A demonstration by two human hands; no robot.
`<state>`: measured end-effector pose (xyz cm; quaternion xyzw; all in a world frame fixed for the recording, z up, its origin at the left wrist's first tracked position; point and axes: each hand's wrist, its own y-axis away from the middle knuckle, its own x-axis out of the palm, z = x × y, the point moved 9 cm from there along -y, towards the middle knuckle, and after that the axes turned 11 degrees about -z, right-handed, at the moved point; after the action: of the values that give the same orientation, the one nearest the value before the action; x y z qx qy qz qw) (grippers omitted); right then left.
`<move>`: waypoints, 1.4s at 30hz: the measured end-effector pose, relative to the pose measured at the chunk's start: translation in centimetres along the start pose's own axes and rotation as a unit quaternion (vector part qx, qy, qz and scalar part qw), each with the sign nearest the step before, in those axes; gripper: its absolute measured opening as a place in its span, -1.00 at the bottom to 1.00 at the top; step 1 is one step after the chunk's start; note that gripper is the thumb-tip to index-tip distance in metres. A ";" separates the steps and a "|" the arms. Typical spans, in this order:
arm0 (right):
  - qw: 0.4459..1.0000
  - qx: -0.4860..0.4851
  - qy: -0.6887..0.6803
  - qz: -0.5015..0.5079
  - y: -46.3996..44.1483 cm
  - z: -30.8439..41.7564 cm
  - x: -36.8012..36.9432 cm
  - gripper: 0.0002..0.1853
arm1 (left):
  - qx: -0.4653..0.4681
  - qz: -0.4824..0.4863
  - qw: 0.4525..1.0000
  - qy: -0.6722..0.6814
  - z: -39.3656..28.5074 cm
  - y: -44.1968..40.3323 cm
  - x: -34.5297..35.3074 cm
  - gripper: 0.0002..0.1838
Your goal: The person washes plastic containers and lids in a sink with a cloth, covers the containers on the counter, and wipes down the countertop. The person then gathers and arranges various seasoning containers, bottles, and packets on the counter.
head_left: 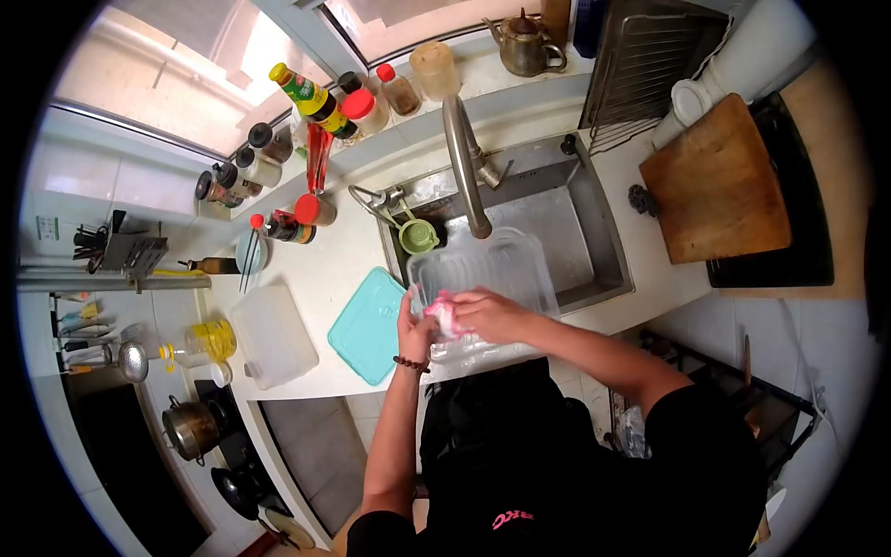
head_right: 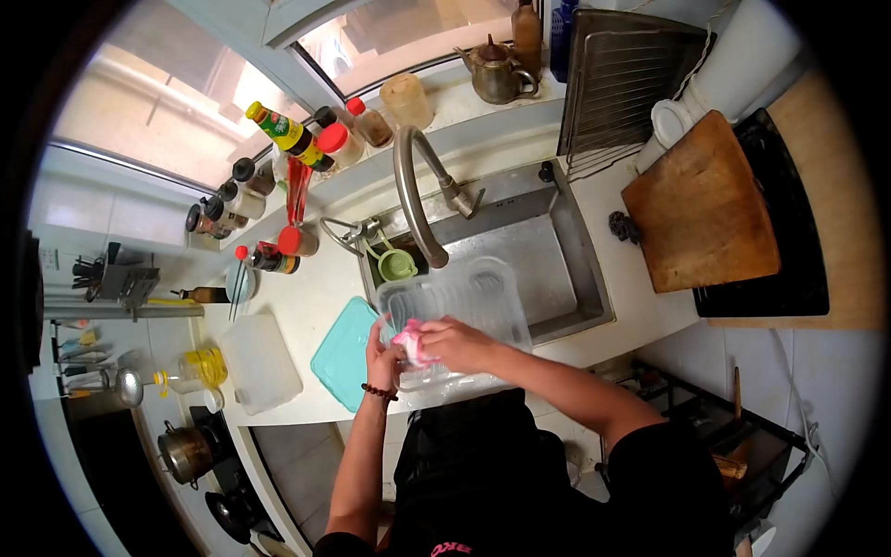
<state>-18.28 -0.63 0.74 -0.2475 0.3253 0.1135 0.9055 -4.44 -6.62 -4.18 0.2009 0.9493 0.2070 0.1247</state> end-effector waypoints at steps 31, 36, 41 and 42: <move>0.875 0.398 -0.035 -0.273 -0.6 -27.4 -17.3 -0.61 | -0.205 -0.031 0.952 0.223 6.6 -7.4 8.4 -0.32; 0.841 0.463 -0.117 -0.256 2.0 -33.6 -13.7 -0.70 | -0.199 -0.008 0.960 0.199 6.1 -7.2 9.6 -0.32; 0.767 0.485 -0.277 -0.317 1.2 -34.2 -12.8 -0.67 | -0.185 -0.017 0.959 0.212 6.3 -8.4 9.7 -0.32; 0.744 0.515 -0.270 -0.329 1.2 -34.3 -13.3 -0.61 | -0.180 -0.016 0.960 0.214 6.0 -8.4 9.6 -0.32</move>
<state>-47.11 -18.11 -13.92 0.2061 -0.0251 -0.3143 0.9263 -13.86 -7.42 -14.71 0.1106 0.9040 0.4107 -0.0436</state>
